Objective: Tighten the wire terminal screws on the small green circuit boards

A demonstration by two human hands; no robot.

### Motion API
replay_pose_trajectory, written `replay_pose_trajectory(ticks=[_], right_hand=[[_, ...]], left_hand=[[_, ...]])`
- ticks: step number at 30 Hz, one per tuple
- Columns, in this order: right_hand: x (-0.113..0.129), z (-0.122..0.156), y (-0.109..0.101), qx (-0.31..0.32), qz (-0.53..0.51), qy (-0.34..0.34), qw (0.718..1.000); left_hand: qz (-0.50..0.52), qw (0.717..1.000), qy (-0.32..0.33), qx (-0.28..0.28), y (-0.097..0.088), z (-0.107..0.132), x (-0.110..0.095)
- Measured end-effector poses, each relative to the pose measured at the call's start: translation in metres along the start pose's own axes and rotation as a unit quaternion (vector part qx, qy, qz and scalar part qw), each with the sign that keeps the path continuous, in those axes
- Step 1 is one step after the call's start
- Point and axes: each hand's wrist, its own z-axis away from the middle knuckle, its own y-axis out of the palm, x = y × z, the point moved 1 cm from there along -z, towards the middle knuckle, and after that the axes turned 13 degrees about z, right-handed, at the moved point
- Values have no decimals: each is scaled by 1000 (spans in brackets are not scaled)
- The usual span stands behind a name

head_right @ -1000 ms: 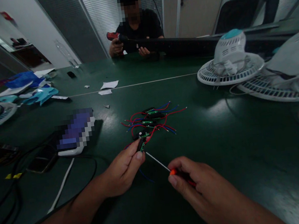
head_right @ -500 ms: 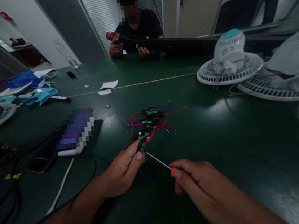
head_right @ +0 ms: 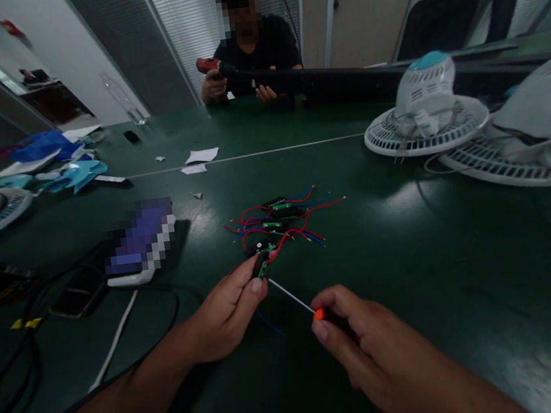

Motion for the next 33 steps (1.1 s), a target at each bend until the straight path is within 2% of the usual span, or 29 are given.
replay_pose_trajectory(ticks=[9, 15, 19, 28, 33], right_hand=[[1, 3, -6, -23, 39, 10, 999], [5, 2, -8, -31, 63, -37, 997], [5, 0, -8, -27, 39, -50, 998], [2, 1, -5, -31, 14, -25, 999], [-2, 1, 2, 13, -40, 7, 999]], left_hand=[[4, 1000, -8, 4, 1, 1, 1], [23, 1000, -13, -3, 0, 0, 1], [24, 1000, -2, -6, 0, -1, 1], [36, 999, -2, -2, 0, 0, 2], [31, 999, -7, 0, 0, 1, 3]])
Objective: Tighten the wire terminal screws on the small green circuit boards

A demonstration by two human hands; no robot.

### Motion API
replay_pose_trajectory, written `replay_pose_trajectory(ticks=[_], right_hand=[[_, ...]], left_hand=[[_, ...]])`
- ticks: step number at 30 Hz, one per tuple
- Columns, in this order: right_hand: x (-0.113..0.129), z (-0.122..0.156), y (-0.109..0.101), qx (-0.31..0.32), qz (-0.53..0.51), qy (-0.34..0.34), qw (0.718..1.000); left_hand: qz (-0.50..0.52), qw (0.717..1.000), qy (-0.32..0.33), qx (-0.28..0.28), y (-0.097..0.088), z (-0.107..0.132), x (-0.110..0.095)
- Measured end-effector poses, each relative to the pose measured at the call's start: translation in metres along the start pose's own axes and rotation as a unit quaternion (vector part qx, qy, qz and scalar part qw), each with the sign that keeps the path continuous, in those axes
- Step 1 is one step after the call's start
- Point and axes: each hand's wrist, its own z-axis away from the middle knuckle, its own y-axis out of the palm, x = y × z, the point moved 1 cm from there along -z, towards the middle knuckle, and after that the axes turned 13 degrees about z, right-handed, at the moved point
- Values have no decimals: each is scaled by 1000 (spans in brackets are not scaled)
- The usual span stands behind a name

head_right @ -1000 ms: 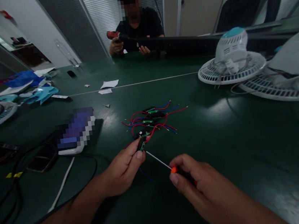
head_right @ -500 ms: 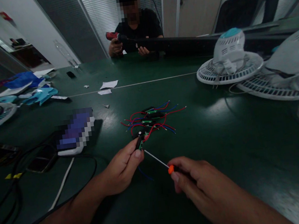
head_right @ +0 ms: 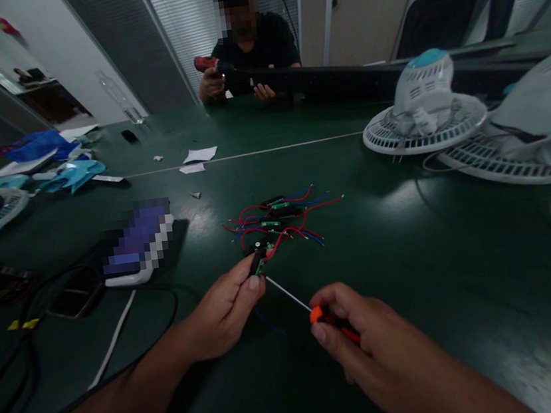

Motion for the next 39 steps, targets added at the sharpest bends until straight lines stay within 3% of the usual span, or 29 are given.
replay_pose_trajectory(ticks=[13, 25, 32, 39], right_hand=[[12, 5, -11, -48, 73, -51, 995], [6, -1, -4, -14, 10, -21, 1000], [10, 3, -10, -79, 67, -36, 994], [11, 3, -9, -82, 80, -71, 991]], left_hand=[[-15, 1000, 17, 4, 1, -2, -5], [-22, 999, 23, 0, 0, -1, -1], [-30, 999, 14, 11, 0, 0, -1], [-23, 1000, 15, 0, 0, 0, -1]])
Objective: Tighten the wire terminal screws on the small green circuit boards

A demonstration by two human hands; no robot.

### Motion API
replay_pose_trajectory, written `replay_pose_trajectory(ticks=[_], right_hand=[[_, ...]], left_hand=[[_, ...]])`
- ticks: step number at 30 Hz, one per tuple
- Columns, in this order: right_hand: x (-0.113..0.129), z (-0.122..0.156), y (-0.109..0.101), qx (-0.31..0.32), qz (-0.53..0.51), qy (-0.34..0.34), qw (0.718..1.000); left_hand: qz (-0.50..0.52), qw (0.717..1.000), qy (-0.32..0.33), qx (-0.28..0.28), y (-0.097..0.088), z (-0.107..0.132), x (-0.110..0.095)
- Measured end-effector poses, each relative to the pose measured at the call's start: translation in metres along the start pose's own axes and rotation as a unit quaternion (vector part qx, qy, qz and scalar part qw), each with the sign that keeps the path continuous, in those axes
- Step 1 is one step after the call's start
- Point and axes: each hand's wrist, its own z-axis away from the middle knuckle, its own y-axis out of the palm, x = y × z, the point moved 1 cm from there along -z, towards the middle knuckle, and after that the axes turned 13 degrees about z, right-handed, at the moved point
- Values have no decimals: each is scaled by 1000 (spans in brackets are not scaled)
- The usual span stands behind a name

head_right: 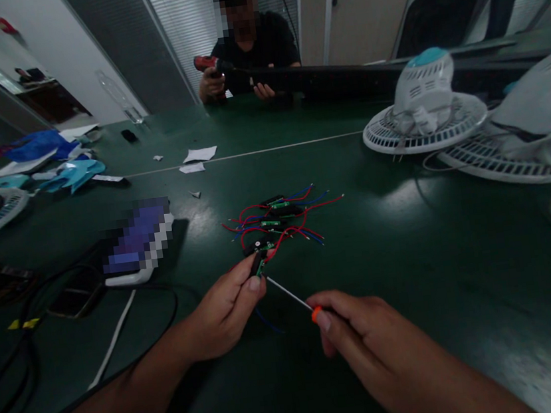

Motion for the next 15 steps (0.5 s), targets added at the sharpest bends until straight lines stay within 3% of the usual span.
replay_pose_trajectory(ticks=[8, 15], right_hand=[[-3, -2, 5, 58, -44, 45, 996], [-4, 2, 5, 31, -25, 38, 998]], left_hand=[[-6, 1000, -6, -7, 0, 0, -2], [-13, 1000, -1, 3, 1, 2, 2]])
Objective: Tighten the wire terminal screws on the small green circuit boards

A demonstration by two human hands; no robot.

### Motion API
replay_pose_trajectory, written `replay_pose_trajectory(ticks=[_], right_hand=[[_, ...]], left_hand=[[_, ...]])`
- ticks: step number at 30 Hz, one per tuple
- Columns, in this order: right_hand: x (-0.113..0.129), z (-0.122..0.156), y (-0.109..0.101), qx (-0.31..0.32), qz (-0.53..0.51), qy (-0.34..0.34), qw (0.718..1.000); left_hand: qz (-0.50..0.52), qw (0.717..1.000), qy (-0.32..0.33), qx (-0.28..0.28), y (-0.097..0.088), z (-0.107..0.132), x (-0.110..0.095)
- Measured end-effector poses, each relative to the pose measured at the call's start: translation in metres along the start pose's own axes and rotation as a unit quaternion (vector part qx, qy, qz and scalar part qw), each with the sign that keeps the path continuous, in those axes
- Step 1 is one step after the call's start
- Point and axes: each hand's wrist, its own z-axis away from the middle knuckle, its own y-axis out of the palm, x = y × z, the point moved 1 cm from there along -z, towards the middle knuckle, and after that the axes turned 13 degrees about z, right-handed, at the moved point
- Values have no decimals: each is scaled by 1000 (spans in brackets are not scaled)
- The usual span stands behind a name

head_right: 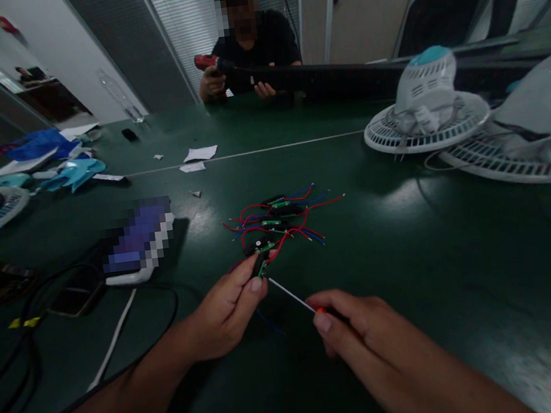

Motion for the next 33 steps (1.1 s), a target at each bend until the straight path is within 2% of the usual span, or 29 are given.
replay_pose_trajectory(ticks=[6, 11, 19, 24, 27, 33], right_hand=[[2, 1, -3, -6, 8, -26, 1000], [4, -2, -4, -6, 21, -35, 999], [1, -4, 0, -69, 25, 10, 997], [0, -4, 0, -76, 32, 11, 997], [1, -3, -2, -73, 29, 10, 997], [4, -4, -6, -25, 35, -19, 999]], left_hand=[[2, 1000, -15, 2, 0, 0, 1], [10, 1000, -1, -5, -1, -1, -2], [17, 1000, -1, -6, -2, -2, -4], [-9, 1000, -3, 3, 0, 0, -2], [-16, 1000, -2, 6, 0, 0, -2], [12, 1000, 4, 6, -1, -1, -2]])
